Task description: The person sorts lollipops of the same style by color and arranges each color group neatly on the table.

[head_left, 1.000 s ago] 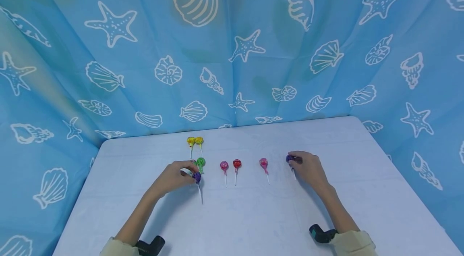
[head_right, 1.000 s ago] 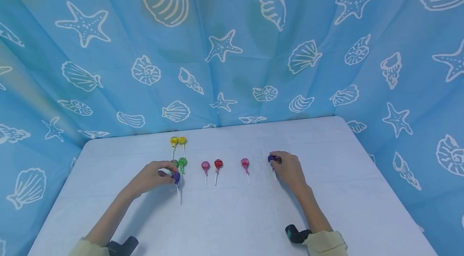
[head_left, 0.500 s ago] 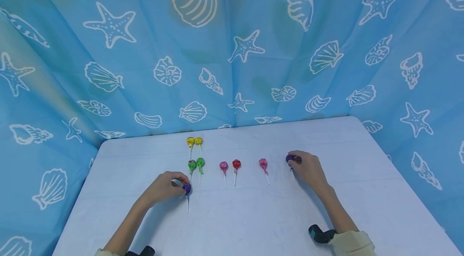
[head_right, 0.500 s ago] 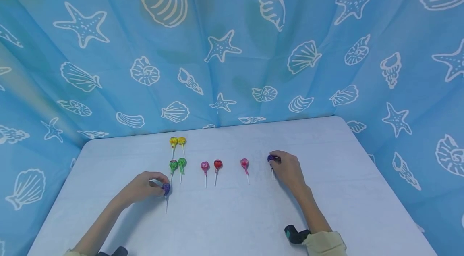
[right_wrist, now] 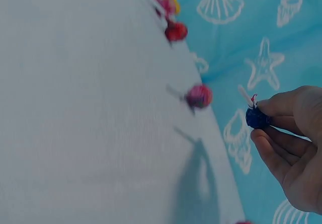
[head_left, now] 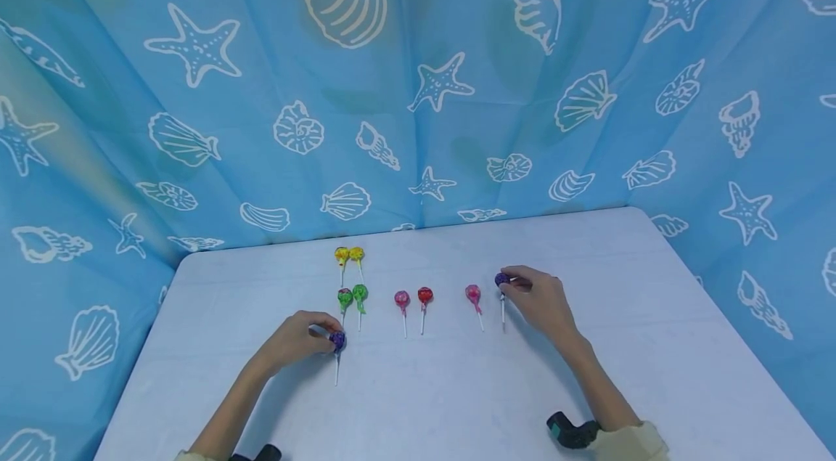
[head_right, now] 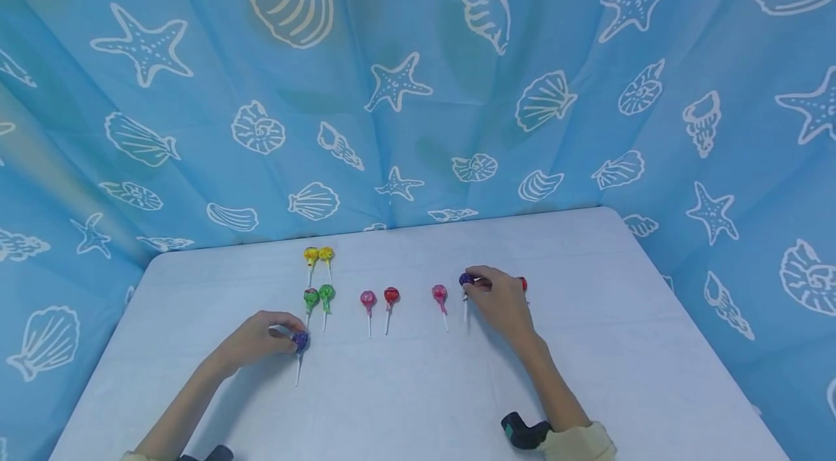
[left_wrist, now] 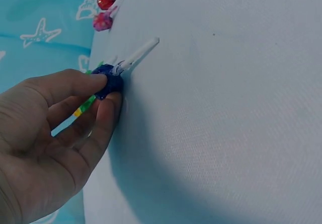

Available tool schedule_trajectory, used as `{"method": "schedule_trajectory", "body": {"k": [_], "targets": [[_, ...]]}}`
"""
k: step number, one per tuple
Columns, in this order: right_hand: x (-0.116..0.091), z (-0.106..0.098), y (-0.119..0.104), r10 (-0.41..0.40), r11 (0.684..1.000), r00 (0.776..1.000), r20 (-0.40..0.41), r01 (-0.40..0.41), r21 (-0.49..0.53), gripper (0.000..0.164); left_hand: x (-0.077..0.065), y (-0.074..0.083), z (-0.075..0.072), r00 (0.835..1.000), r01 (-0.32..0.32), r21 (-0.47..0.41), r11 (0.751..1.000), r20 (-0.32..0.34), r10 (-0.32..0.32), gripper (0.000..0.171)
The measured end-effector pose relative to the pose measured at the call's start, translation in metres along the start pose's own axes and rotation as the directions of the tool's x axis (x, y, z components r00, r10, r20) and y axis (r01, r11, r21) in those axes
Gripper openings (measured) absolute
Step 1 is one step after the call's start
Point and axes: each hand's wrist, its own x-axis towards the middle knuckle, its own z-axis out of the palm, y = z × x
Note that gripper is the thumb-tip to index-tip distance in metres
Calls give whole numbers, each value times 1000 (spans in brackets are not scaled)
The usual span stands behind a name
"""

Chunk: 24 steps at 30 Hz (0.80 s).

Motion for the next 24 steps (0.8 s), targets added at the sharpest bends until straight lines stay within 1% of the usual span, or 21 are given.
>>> {"method": "schedule_trajectory", "body": {"k": [4,11,15,19,24], "targets": [[-4,6,-18,-12,999,1000,14,12,42,30,0,0,0,1000,3,-23,1000,3,-3,21],[-11,19,-46,-97,987,994,47,90,131,29,-2,0,0,1000,13,-42,999,-1,-13,22],[-15,29,-61,-116,981,991,64,104,163,28,-2,0,0,1000,16,-42,999,-3,-16,24],[-18,41,-76,-120,975,990,80,103,197,26,-1,-1,0,1000,18,-39,999,-2,-18,24],[-21,61,-89,-167,961,981,97,140,240,26,0,-2,1,1000,23,-46,999,-5,-23,25]]}}
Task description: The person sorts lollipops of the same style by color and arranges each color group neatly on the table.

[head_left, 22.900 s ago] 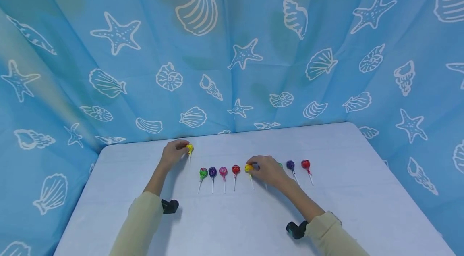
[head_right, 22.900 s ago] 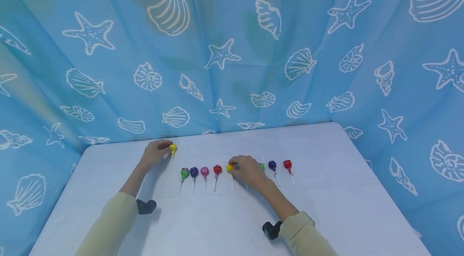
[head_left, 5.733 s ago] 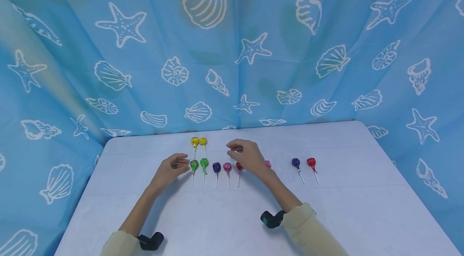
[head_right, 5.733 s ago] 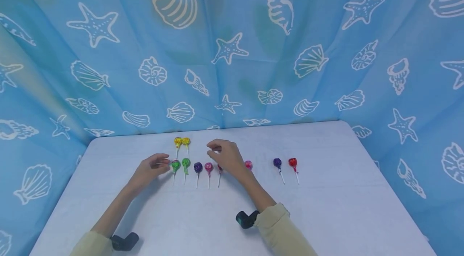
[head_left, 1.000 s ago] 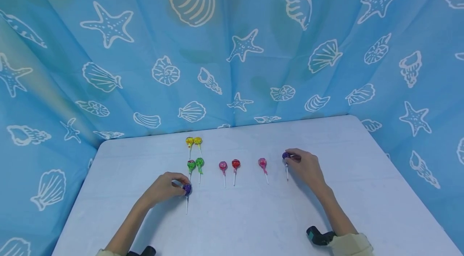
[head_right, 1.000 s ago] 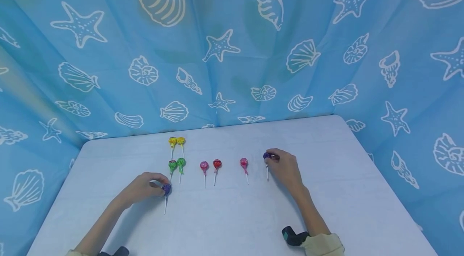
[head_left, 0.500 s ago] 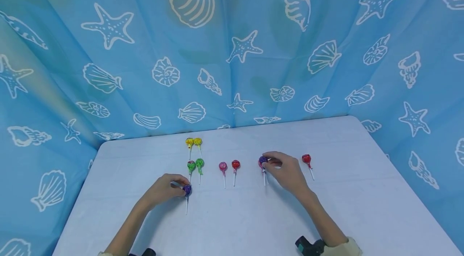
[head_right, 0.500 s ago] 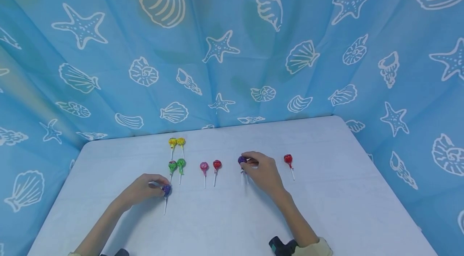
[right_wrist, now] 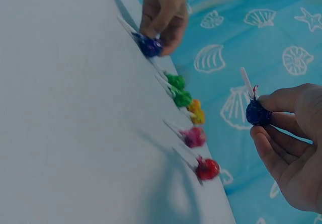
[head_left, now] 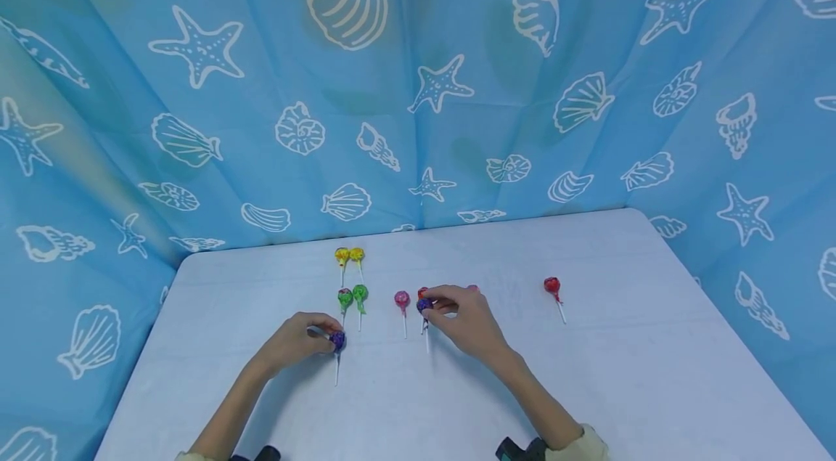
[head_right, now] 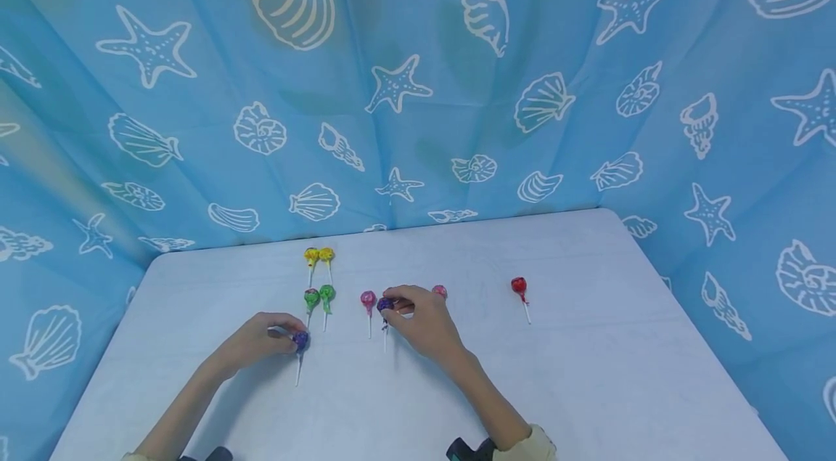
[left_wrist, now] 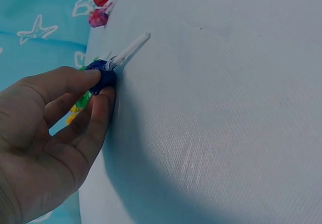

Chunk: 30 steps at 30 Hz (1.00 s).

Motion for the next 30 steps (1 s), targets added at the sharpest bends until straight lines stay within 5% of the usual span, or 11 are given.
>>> {"method": "schedule_trajectory", "body": {"k": [18,30], "targets": [[5,74,-20,44,998,978,204,-53,39,23,1,-3,2,1000,-26,19,999,-18,26,23],[11,104,-16,34,997,973,228,-49,59,22,0,-1,6,999,-24,27,999,-37,25,26]]}}
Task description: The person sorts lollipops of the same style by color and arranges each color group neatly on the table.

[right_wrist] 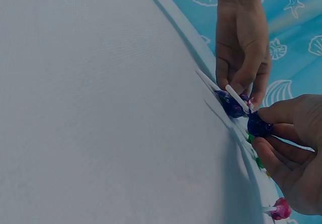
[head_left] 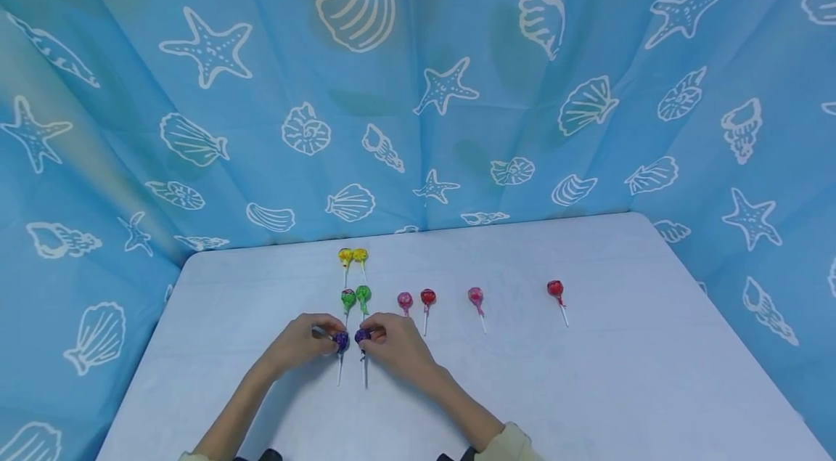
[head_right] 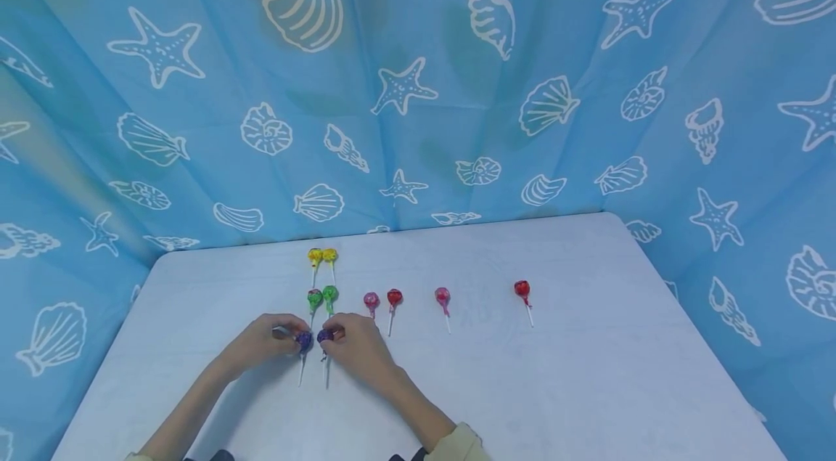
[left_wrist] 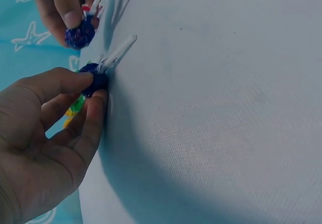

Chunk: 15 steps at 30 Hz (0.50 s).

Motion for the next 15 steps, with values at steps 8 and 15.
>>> {"method": "schedule_trajectory", "body": {"k": [8,15], "targets": [[1,9,-1,17,999,1000,-3,-18,-42,21,0,-1,0,1000,4,-46,999,22,-3,28],[1,11,0,16,999,1000,-7,-17,-31,20,-1,-3,-2,1000,-3,-64,998,30,5,28]]}}
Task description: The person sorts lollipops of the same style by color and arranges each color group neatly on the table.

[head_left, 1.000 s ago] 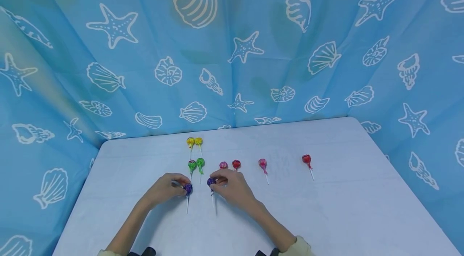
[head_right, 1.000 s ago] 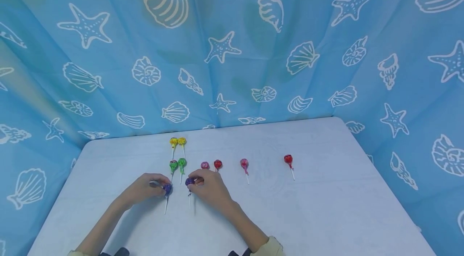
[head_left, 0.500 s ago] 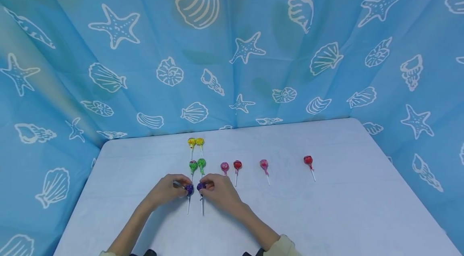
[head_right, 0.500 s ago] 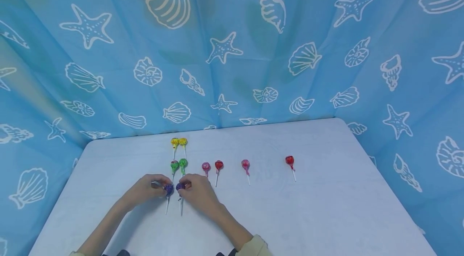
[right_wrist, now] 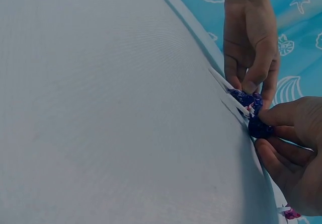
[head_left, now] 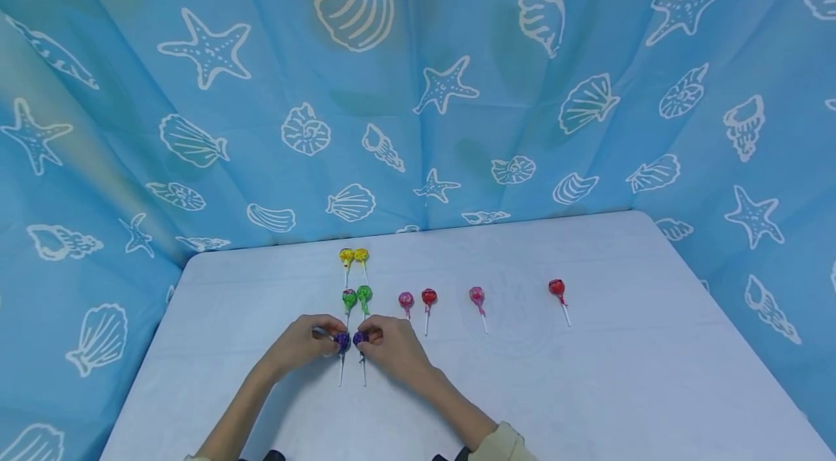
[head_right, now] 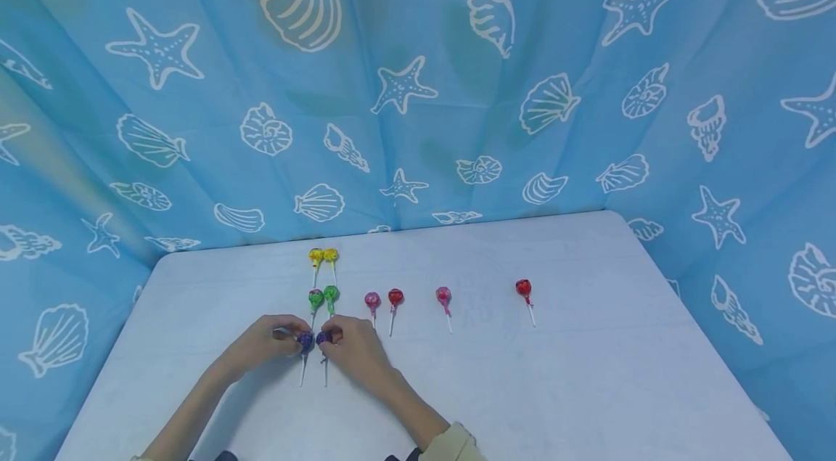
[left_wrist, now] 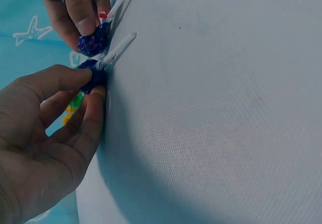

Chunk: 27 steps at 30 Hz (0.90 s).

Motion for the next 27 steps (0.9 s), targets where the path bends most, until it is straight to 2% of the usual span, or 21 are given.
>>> {"method": "schedule_trajectory", "body": {"k": [13,20,27], "targets": [[1,2,2,-5,1000,1000,-29,4,-10,20,2,-9,-3,997,-37,-87,996,59,42,30],[1,1,2,-4,1000,1000,-30,4,0,21,0,-6,-6,996,-48,-72,996,67,53,30],[1,0,2,-13,1000,1000,-21,14,8,21,1,-10,-6,995,-55,-100,993,83,63,31]]}}
